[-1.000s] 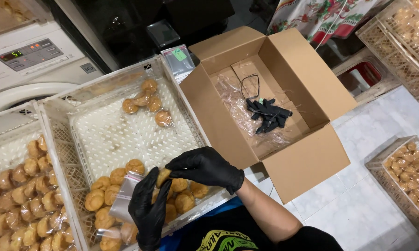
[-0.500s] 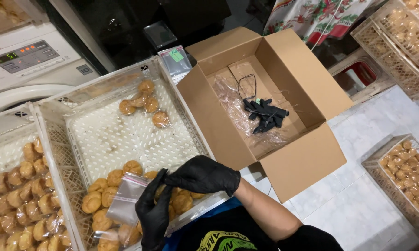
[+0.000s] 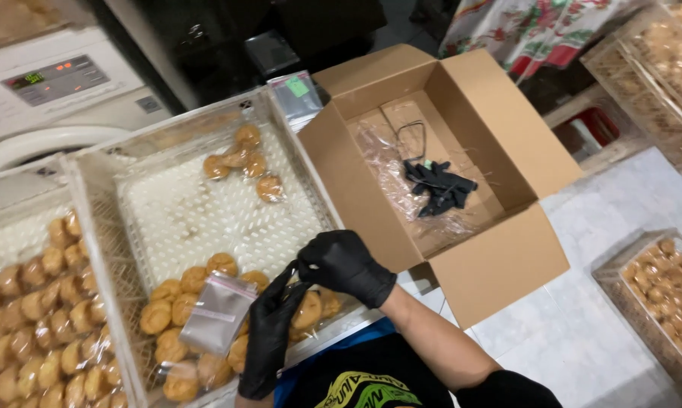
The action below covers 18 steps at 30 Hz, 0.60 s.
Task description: Packing small round pastries into individual plastic bags from a large tray.
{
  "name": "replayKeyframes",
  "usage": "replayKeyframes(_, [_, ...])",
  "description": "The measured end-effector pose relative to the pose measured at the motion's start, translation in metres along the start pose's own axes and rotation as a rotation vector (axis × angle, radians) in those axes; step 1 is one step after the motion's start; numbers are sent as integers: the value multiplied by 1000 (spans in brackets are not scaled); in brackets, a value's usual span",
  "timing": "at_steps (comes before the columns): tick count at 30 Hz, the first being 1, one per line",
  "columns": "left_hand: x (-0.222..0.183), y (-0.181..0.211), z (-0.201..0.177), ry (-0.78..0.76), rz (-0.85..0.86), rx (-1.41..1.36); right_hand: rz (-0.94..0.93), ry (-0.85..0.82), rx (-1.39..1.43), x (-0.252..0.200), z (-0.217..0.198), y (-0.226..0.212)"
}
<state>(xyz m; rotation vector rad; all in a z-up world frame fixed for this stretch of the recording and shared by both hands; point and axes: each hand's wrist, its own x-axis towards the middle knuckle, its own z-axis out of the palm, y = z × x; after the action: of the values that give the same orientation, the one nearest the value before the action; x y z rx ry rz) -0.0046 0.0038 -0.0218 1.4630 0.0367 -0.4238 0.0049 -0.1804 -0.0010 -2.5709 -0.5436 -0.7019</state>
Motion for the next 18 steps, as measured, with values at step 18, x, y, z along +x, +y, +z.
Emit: replayKeyframes(18, [29, -61, -13, -157, -19, -699, 840, -289, -601, -86, -76, 224])
